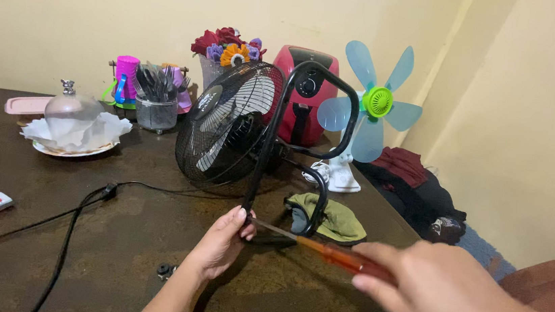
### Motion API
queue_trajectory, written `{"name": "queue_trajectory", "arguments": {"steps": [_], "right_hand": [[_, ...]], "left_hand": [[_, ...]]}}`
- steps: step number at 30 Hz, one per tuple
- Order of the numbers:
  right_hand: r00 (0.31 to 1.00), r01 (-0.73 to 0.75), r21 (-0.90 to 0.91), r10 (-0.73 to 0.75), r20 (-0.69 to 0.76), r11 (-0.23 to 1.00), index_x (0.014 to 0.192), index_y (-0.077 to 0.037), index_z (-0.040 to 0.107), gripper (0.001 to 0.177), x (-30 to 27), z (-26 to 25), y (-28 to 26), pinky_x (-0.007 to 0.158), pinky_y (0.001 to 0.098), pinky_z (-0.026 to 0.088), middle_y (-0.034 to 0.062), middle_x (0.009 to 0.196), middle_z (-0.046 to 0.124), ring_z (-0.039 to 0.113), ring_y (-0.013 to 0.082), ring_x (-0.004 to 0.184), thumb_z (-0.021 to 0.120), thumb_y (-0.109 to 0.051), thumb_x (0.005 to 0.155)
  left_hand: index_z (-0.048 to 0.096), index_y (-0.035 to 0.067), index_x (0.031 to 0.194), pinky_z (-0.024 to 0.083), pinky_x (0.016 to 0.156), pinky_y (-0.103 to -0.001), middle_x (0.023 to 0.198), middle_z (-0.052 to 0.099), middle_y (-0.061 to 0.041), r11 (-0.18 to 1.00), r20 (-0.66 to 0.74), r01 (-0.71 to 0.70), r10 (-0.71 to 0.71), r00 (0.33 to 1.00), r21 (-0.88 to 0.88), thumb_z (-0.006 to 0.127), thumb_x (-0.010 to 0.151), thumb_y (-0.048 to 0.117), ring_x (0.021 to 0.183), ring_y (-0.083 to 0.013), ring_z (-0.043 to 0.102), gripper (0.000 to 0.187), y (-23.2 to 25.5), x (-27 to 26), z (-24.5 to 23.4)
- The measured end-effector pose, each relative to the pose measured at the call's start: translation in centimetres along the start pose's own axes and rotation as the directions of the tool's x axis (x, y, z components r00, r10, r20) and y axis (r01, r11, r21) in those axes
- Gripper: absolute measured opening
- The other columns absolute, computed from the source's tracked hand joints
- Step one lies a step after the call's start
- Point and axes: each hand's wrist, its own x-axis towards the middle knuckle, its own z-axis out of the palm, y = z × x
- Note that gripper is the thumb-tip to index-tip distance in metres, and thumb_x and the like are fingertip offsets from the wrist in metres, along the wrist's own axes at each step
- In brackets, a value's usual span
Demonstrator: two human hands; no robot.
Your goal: The person uses a screwdriver to loosen and remove screws from the base of a black electric fan, then wipes the area with a cloth. The person continues to remove additional screws and wipe the fan base throughout the clip.
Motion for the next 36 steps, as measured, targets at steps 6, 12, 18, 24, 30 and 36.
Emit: {"name": "queue_trajectory", "arguments": {"steps": [6, 12, 18, 24, 30, 36], "right_hand": [[0.999, -0.023, 0.297, 0.036, -0.038, 0.955, 0.130, -0.027, 0.071, 0.050, 0.4, -0.9, 2.3, 0.070, 0.0365, 0.056, 0.0082, 0.074, 0.077, 0.075, 0.0232, 0.072, 0.070, -0.053, 0.088], [0.994, 0.088, 0.525, -0.044, -0.097, 0.846, 0.127, -0.021, 0.074, 0.051, 0.5, 3.2, 6.6, 0.064, 0.0326, 0.059, -0.0011, 0.080, 0.081, 0.077, 0.0138, 0.071, 0.072, -0.047, 0.083], [0.962, 0.269, 0.524, -0.251, -0.108, 0.808, 0.128, -0.022, 0.075, 0.048, 3.7, 9.9, 7.9, 0.074, 0.0349, 0.058, 0.0067, 0.095, 0.082, 0.076, 0.0212, 0.081, 0.067, -0.043, 0.086], [0.916, 0.370, 0.735, -0.354, -0.188, 0.568, 0.125, -0.013, 0.073, 0.039, 9.1, 14.8, 6.4, 0.080, 0.0347, 0.059, 0.0049, 0.101, 0.085, 0.078, 0.0173, 0.090, 0.070, -0.032, 0.091], [0.920, 0.386, 0.755, -0.281, -0.272, 0.531, 0.131, -0.015, 0.071, 0.046, 12.7, 18.5, 3.5, 0.080, 0.0335, 0.060, 0.0035, 0.104, 0.078, 0.076, 0.0156, 0.090, 0.076, -0.026, 0.087], [0.896, 0.435, 0.477, -0.317, -0.310, 0.764, 0.126, -0.013, 0.069, 0.044, 12.6, 18.8, 1.5, 0.086, 0.0394, 0.051, 0.0069, 0.101, 0.062, 0.063, 0.0241, 0.099, 0.074, -0.035, 0.088]], "left_hand": [[0.058, 0.006, 0.093, 0.038, 0.071, -0.032, 0.072, 0.047, -0.002, 0.997, -0.023, -0.072, 0.072, 0.997, 0.015, 0.055, 0.107, 0.036, 0.069, -0.0164, 0.044, 0.034, 0.8, 0.0, 0.5], [0.063, 0.006, 0.096, 0.046, 0.078, -0.032, 0.083, 0.061, -0.002, 0.993, -0.057, -0.013, 0.020, 0.998, 0.118, 0.057, 0.096, 0.032, 0.077, -0.0155, 0.056, 0.026, 1.9, -0.4, 0.5], [0.058, 0.007, 0.096, 0.040, 0.076, -0.030, 0.081, 0.048, 0.001, 0.987, 0.140, -0.125, 0.110, 0.984, 0.103, 0.056, 0.103, 0.036, 0.078, -0.0149, 0.044, 0.030, 0.9, 0.0, -0.5], [0.054, 0.007, 0.091, 0.041, 0.072, -0.032, 0.077, 0.051, -0.002, 0.990, 0.028, -0.042, 0.039, 0.999, 0.136, 0.052, 0.107, 0.041, 0.073, -0.0155, 0.046, 0.038, 0.6, 0.3, -1.1], [0.067, 0.005, 0.099, 0.050, 0.089, -0.029, 0.090, 0.069, -0.003, 0.833, -0.024, -0.143, 0.184, 0.983, 0.534, 0.063, 0.097, 0.017, 0.090, -0.0125, 0.065, 0.013, 2.3, -0.4, -0.1], [0.070, 0.004, 0.105, 0.055, 0.087, -0.029, 0.093, 0.076, -0.001, 0.566, -0.083, -0.052, 0.211, 0.974, 0.823, 0.074, 0.086, 0.005, 0.090, -0.0096, 0.070, 0.019, 4.8, -1.1, -0.7]]}}
